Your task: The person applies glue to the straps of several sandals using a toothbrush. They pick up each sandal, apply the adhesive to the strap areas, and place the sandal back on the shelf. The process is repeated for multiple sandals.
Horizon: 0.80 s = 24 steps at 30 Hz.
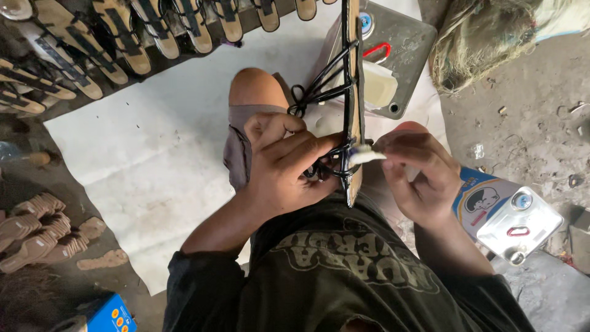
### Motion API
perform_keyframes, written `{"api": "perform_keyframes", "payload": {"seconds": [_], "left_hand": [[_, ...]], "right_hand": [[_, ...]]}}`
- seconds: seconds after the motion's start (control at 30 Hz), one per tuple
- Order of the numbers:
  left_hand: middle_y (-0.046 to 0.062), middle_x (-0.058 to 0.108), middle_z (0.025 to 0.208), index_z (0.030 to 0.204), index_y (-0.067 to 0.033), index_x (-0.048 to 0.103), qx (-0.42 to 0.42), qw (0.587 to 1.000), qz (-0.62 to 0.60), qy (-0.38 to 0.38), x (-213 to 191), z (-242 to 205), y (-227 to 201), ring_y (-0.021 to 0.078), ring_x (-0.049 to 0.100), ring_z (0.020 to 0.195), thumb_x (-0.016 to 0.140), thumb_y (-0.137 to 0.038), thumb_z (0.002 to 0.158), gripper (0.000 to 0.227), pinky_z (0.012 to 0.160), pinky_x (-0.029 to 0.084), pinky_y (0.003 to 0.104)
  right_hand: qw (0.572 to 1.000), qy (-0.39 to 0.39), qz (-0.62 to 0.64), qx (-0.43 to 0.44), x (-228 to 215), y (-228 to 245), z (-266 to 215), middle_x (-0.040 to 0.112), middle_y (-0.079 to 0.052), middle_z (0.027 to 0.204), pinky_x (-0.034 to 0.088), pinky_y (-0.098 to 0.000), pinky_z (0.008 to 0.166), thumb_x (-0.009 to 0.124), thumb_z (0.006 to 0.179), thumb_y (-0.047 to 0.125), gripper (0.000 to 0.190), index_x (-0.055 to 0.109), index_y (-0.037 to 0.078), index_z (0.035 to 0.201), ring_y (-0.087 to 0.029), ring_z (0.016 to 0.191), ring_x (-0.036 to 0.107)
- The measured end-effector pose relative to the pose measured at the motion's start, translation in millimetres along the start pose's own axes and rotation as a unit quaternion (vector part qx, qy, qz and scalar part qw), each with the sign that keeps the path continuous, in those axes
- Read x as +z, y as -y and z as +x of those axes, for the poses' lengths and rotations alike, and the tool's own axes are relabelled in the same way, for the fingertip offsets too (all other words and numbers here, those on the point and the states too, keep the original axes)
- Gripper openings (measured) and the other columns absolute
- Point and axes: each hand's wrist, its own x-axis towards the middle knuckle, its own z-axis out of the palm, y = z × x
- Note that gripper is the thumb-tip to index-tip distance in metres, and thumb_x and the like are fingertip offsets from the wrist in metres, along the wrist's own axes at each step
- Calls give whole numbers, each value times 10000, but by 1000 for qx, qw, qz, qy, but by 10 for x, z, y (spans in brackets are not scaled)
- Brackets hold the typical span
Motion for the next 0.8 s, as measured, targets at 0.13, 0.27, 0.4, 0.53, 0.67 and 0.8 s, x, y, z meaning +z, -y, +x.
{"api": "perform_keyframes", "payload": {"seconds": [0.13,0.27,0.4,0.53,0.67,0.8], "left_hand": [[-27,711,926,1132,-128,728,12,1000,23,-1,-1,-16,-1,218,586,982,873,-262,742,438,960,301,458],[-39,711,948,1149,-147,736,24,999,25,5,-1,-15,-29,205,583,968,877,-278,760,434,942,302,460],[-50,684,918,1168,-153,742,8,1000,7,6,-21,9,-60,206,577,958,876,-279,782,428,957,317,459],[-51,673,904,1168,-157,742,1,1000,9,8,-37,39,-77,203,571,941,865,-285,785,422,956,321,461],[-45,656,878,1169,-145,742,0,1000,12,13,-42,34,-68,204,574,937,871,-286,782,431,954,319,467],[-47,649,869,1164,-145,745,1,1000,14,9,-47,36,-51,199,571,932,882,-292,776,437,957,318,464]], "right_hand": [[998,2,-45,-36,-63,-76,-31,719,-138,924,535,-284,617,710,920,-49,109,673,-5,1013,-157,723,688],[995,-9,-98,2,-112,-74,-65,746,-139,928,516,-266,584,712,942,-48,112,675,5,1033,-144,685,691],[990,-19,-130,42,-150,11,-108,739,-139,985,551,-280,704,727,999,-25,131,681,12,1116,-203,819,731],[994,-46,-100,28,-105,-7,-110,731,-149,1043,558,-284,753,748,1003,-23,135,681,7,1116,-228,857,727],[999,-4,-49,23,-104,-61,-113,728,-149,994,557,-286,765,753,986,-30,138,688,21,1096,-240,870,723],[999,33,-42,-5,-196,-89,-80,724,-126,963,557,-286,721,752,949,-34,142,687,31,1057,-228,828,719]]}}
